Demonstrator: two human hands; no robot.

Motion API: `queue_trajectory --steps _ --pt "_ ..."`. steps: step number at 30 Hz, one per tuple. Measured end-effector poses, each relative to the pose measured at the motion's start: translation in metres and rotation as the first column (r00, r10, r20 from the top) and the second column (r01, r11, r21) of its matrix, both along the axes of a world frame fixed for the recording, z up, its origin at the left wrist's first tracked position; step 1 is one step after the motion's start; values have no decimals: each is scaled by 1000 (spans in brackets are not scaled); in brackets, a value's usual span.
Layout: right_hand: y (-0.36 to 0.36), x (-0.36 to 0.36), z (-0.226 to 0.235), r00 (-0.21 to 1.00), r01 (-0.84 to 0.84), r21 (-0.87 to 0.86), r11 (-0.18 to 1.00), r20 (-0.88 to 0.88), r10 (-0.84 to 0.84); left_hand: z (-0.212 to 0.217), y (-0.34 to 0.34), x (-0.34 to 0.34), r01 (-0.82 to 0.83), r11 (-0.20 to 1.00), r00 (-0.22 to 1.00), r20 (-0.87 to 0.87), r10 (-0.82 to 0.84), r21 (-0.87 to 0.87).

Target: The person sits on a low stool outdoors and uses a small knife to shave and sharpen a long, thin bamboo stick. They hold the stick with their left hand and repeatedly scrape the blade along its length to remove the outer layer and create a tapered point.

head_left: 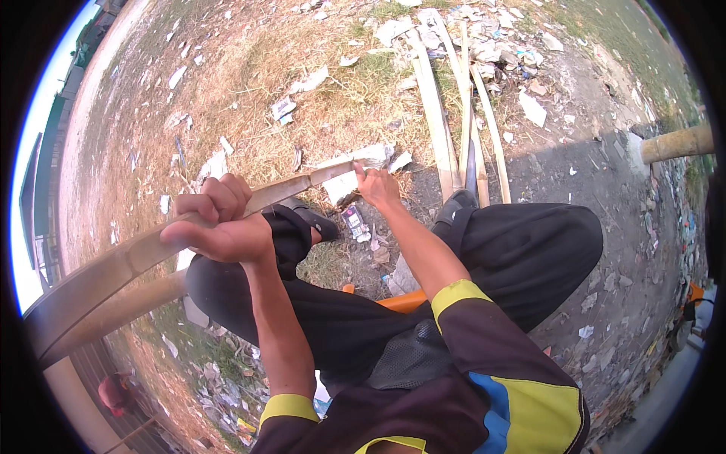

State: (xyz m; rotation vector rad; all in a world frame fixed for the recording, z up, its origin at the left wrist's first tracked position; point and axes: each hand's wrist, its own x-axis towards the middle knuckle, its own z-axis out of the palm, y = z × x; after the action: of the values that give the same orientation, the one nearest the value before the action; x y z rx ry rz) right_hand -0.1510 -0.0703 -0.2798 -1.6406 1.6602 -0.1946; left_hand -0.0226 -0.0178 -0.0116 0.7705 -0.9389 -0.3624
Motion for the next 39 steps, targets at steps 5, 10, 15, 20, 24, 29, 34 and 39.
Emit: queue_trajectory --steps 5,10,15,20,24,29,34,39 --pt "6 -17 -23 990 48 105 993 -138 -33 2 4 2 19 1000 999 -42 -18 18" --pt "39 -60 -50 987 127 102 987 -107 -116 5 8 5 -14 998 999 -43 16 55" --pt "23 -45 -50 983 98 -6 995 158 -96 -1 1 11 45 998 996 -76 -42 42" --pt "0 -8 16 943 13 -139 990 331 34 0 8 22 316 941 947 27 -321 118" --pt "20 -6 87 894 -43 -127 991 438 95 -7 11 26 389 911 917 39 -397 138" --pt "47 -3 123 880 -57 -63 996 468 80 -11 15 29 446 887 892 19 -451 119" --pt "52 -7 115 923 -33 -77 996 379 59 -6 11 25 452 889 888 60 -456 73" --pt "56 -8 117 932 -6 -114 994 360 47 0 8 22 482 874 870 79 -486 67"
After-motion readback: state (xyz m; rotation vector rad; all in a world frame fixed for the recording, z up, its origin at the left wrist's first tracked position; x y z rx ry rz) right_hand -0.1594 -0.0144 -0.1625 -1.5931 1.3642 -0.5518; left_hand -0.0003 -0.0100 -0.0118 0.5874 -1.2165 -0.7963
